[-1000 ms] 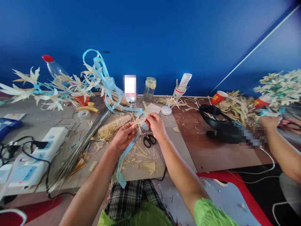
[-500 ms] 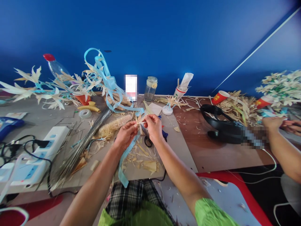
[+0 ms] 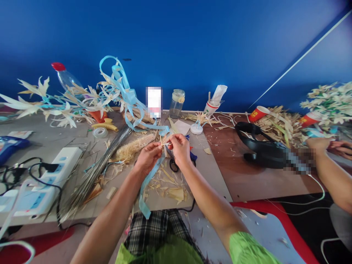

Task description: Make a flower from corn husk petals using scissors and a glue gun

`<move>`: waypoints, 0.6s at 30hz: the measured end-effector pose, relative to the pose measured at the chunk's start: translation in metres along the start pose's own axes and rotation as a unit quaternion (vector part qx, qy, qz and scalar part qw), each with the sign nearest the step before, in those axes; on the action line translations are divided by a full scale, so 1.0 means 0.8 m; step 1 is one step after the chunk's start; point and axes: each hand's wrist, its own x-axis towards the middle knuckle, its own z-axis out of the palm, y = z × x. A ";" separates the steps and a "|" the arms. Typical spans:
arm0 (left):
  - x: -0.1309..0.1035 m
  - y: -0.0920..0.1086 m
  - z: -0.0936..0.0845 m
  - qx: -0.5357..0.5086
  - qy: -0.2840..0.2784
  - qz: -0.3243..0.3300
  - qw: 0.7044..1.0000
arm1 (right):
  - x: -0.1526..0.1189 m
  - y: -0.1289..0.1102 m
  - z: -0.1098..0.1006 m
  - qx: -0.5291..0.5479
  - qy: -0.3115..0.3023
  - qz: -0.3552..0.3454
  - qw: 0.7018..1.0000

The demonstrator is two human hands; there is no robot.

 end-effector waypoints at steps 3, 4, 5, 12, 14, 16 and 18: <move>0.001 -0.001 -0.001 0.012 0.006 0.015 1.000 | -0.001 0.001 0.001 -0.001 -0.003 0.004 1.000; 0.001 -0.001 -0.001 0.013 0.007 0.020 1.000 | -0.001 0.001 0.001 -0.001 -0.004 0.006 1.000; 0.001 -0.002 -0.001 0.014 0.007 0.024 1.000 | -0.002 0.000 0.001 0.000 -0.004 0.008 1.000; 0.003 -0.005 -0.001 0.031 0.023 0.051 0.998 | -0.005 -0.007 0.004 0.027 0.004 0.039 0.999; 0.003 -0.006 -0.001 0.048 0.034 0.060 0.997 | -0.005 -0.008 0.005 0.046 0.005 0.051 0.998; 0.004 -0.008 -0.002 0.067 0.047 0.077 0.994 | -0.005 -0.009 0.006 0.062 0.004 0.063 0.996; 0.005 -0.010 -0.003 0.083 0.056 0.099 0.990 | -0.005 -0.009 0.006 0.072 0.002 0.074 0.995</move>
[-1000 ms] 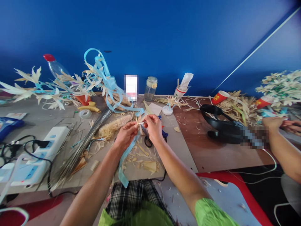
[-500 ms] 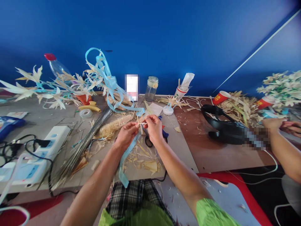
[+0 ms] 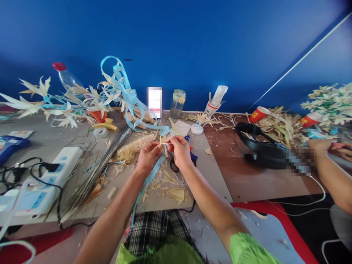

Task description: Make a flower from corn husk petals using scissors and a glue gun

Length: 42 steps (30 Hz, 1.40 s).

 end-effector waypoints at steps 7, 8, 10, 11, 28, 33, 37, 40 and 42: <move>0.000 -0.002 -0.001 0.079 0.018 0.059 0.995 | 0.002 0.004 -0.004 0.004 -0.005 0.009 1.000; 0.000 -0.002 -0.001 0.088 0.020 0.063 0.994 | 0.002 0.004 -0.004 0.006 -0.006 0.009 1.000; -0.001 -0.002 -0.001 0.100 0.022 0.066 0.993 | 0.002 0.005 -0.003 0.016 -0.007 0.011 1.000; -0.001 -0.003 -0.001 0.102 0.023 0.067 0.992 | 0.002 0.005 -0.003 0.024 -0.008 0.011 1.000; -0.002 0.001 0.001 0.019 0.004 0.010 1.000 | 0.004 0.001 -0.005 0.078 -0.018 0.069 0.994; -0.003 0.005 0.002 -0.010 0.009 -0.006 1.000 | 0.002 0.006 -0.004 0.114 -0.016 0.078 0.990; -0.002 0.005 0.000 -0.011 0.013 0.006 1.000 | -0.003 0.015 -0.002 0.066 -0.060 0.065 0.994; -0.001 0.001 -0.001 0.003 0.011 0.022 1.000 | -0.009 0.021 0.001 0.005 -0.088 0.034 0.996; 0.000 -0.001 -0.002 0.017 0.005 0.029 0.999 | -0.012 0.024 0.002 -0.030 -0.094 0.013 0.995</move>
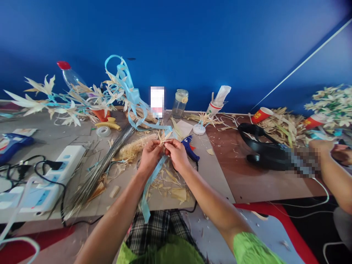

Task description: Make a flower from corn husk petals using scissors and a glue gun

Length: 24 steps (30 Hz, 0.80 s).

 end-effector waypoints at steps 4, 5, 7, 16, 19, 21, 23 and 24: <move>0.002 -0.005 0.000 0.046 0.020 0.044 0.998 | -0.004 0.003 0.002 -0.038 0.001 -0.012 0.999; 0.002 -0.007 -0.001 0.066 0.031 0.064 0.995 | -0.004 0.003 0.003 -0.039 0.004 -0.010 0.999; 0.003 -0.008 -0.002 0.110 0.048 0.104 0.987 | -0.004 0.002 0.004 -0.024 0.011 0.002 1.000; -0.003 -0.001 -0.009 0.281 0.096 0.207 0.932 | -0.009 0.001 0.006 0.093 -0.029 0.072 0.993; -0.005 -0.002 -0.010 0.327 0.098 0.243 0.908 | -0.010 -0.001 0.008 0.136 -0.053 0.073 0.987; -0.008 -0.001 -0.011 0.363 0.084 0.264 0.890 | -0.011 -0.004 0.009 0.158 -0.056 0.066 0.984; -0.011 0.001 -0.012 0.381 0.068 0.279 0.879 | -0.014 -0.007 0.009 0.167 -0.062 0.065 0.982; -0.012 0.002 -0.013 0.381 0.059 0.285 0.878 | -0.015 -0.009 0.010 0.166 -0.065 0.065 0.982</move>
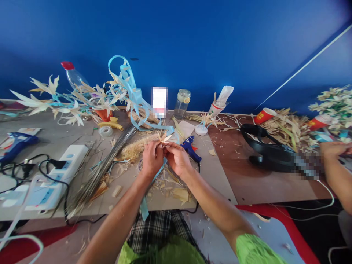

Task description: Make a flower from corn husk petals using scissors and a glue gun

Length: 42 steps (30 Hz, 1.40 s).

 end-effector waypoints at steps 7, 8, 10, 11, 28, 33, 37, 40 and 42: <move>0.000 0.003 -0.005 -0.079 0.000 -0.026 0.997 | -0.001 0.000 -0.002 0.003 0.014 0.010 1.000; 0.000 0.002 -0.004 -0.080 0.007 -0.036 0.996 | 0.000 0.001 -0.003 0.005 0.016 0.014 1.000; 0.001 0.000 -0.002 -0.079 0.022 -0.049 0.995 | 0.001 0.000 -0.003 0.006 0.015 0.018 1.000; 0.001 0.000 -0.001 -0.078 0.026 -0.052 0.995 | 0.001 0.000 -0.003 0.005 0.013 0.018 1.000; 0.004 0.000 0.009 -0.141 0.048 -0.095 0.984 | 0.007 -0.027 -0.011 -0.011 0.018 -0.014 1.000; 0.004 -0.005 0.009 -0.088 0.021 -0.054 0.994 | 0.009 -0.026 -0.012 -0.131 0.029 -0.047 0.990; 0.004 -0.012 0.010 -0.055 0.002 -0.009 0.998 | 0.014 -0.030 -0.017 -0.065 0.036 0.021 0.997; 0.004 -0.012 0.011 -0.058 -0.011 -0.006 0.998 | 0.017 -0.035 -0.021 0.050 0.014 0.139 0.989; 0.004 -0.011 0.011 -0.062 -0.011 -0.015 0.998 | 0.017 -0.036 -0.022 0.099 0.001 0.171 0.980</move>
